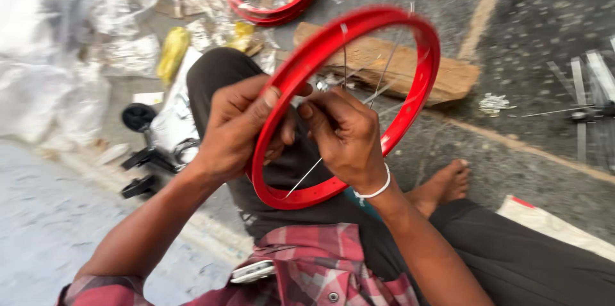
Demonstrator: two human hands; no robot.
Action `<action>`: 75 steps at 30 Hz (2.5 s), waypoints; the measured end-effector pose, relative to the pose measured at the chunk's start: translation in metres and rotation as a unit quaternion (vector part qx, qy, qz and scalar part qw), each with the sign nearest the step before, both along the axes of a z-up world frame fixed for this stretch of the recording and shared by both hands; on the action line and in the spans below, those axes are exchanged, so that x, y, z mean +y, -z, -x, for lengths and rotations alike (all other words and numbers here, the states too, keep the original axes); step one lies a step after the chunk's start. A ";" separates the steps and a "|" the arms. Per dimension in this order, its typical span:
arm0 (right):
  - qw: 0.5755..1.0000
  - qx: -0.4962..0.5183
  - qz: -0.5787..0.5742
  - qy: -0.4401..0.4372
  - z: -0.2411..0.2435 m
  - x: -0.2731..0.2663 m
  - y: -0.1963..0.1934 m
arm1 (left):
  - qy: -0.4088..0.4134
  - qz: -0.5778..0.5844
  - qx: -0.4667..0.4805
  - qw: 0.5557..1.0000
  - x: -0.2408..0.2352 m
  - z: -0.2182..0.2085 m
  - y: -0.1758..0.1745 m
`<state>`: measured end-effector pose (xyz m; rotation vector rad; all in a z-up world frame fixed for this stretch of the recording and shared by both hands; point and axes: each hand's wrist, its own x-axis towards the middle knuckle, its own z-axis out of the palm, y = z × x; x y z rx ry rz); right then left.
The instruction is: The person is assembling a red bicycle wheel by hand, inserting metal spokes into the hub and rim. They are sitting on the floor and methodically threading each spoke through the rim holes and tightening them.
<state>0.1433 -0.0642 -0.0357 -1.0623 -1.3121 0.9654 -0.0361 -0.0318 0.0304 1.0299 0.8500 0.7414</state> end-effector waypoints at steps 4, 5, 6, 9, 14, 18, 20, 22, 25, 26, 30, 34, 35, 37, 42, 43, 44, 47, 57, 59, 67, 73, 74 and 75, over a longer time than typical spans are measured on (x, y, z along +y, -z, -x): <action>0.986 0.135 0.073 -0.058 0.014 -0.011 0.025 | -0.081 0.033 0.077 0.993 -0.009 0.003 0.015; 0.992 0.107 0.056 -0.046 0.018 -0.016 0.030 | -0.093 0.035 0.081 0.992 -0.015 0.006 0.018; 0.996 0.078 0.038 -0.032 0.021 -0.017 0.034 | -0.104 0.034 0.083 0.991 -0.019 0.007 0.021; 0.999 0.017 0.014 0.043 0.032 -0.024 0.038 | -0.139 0.055 0.085 0.985 -0.032 0.013 0.026; 0.996 0.078 0.031 0.038 0.038 -0.029 0.031 | -0.167 0.116 0.084 0.975 -0.041 0.019 0.020; 0.994 0.087 0.037 0.048 0.038 -0.031 0.029 | -0.146 0.139 0.066 0.977 -0.040 0.018 0.017; 0.993 0.085 0.043 0.063 0.041 -0.031 0.029 | -0.137 0.141 0.049 0.979 -0.039 0.018 0.017; 0.993 0.079 0.044 0.080 0.042 -0.032 0.030 | -0.138 0.152 0.039 0.978 -0.039 0.018 0.020; 0.992 0.071 0.029 0.102 0.043 -0.033 0.030 | -0.136 0.157 0.024 0.978 -0.039 0.020 0.023; 0.992 0.071 0.022 0.105 0.044 -0.032 0.030 | -0.140 0.158 0.024 0.977 -0.039 0.020 0.024; 0.991 0.059 0.011 0.117 0.045 -0.032 0.031 | -0.139 0.153 0.018 0.978 -0.038 0.024 0.028; 0.992 0.066 0.019 0.103 0.046 -0.031 0.034 | -0.159 0.149 0.038 0.975 -0.038 0.026 0.032; 0.993 0.064 0.018 0.101 0.046 -0.030 0.035 | -0.160 0.149 0.039 0.975 -0.037 0.026 0.032; 0.993 0.062 0.020 0.099 0.045 -0.028 0.036 | -0.161 0.149 0.042 0.975 -0.037 0.026 0.034; 0.990 0.079 0.062 0.095 0.050 -0.024 0.039 | -0.152 0.145 0.032 0.977 -0.036 0.025 0.039; 0.990 0.078 0.059 0.098 0.050 -0.024 0.040 | -0.151 0.144 0.034 0.977 -0.036 0.025 0.040; 0.990 0.078 0.056 0.099 0.052 -0.023 0.041 | -0.156 0.149 0.030 0.976 -0.037 0.024 0.041; 0.991 0.084 0.063 0.088 0.055 -0.021 0.044 | -0.164 0.156 0.030 0.973 -0.035 0.023 0.039; 0.994 0.075 0.060 0.053 0.059 -0.015 0.055 | -0.190 0.172 0.109 0.960 -0.025 0.029 0.035; 0.993 0.082 0.063 0.053 0.059 -0.013 0.056 | -0.202 0.164 0.121 0.958 -0.026 0.030 0.040; 0.993 0.095 0.060 0.041 0.067 -0.012 0.053 | -0.161 -0.185 0.332 0.911 -0.034 0.038 0.027; 0.995 0.072 0.067 0.028 0.067 -0.015 0.054 | 0.090 -0.504 0.503 0.696 -0.012 0.060 0.006; 0.995 0.072 0.070 0.027 0.068 -0.014 0.054 | 0.095 -0.465 0.491 0.731 -0.010 0.062 0.004; 0.994 0.071 0.074 0.025 0.069 -0.014 0.053 | 0.099 -0.424 0.478 0.763 -0.008 0.062 0.002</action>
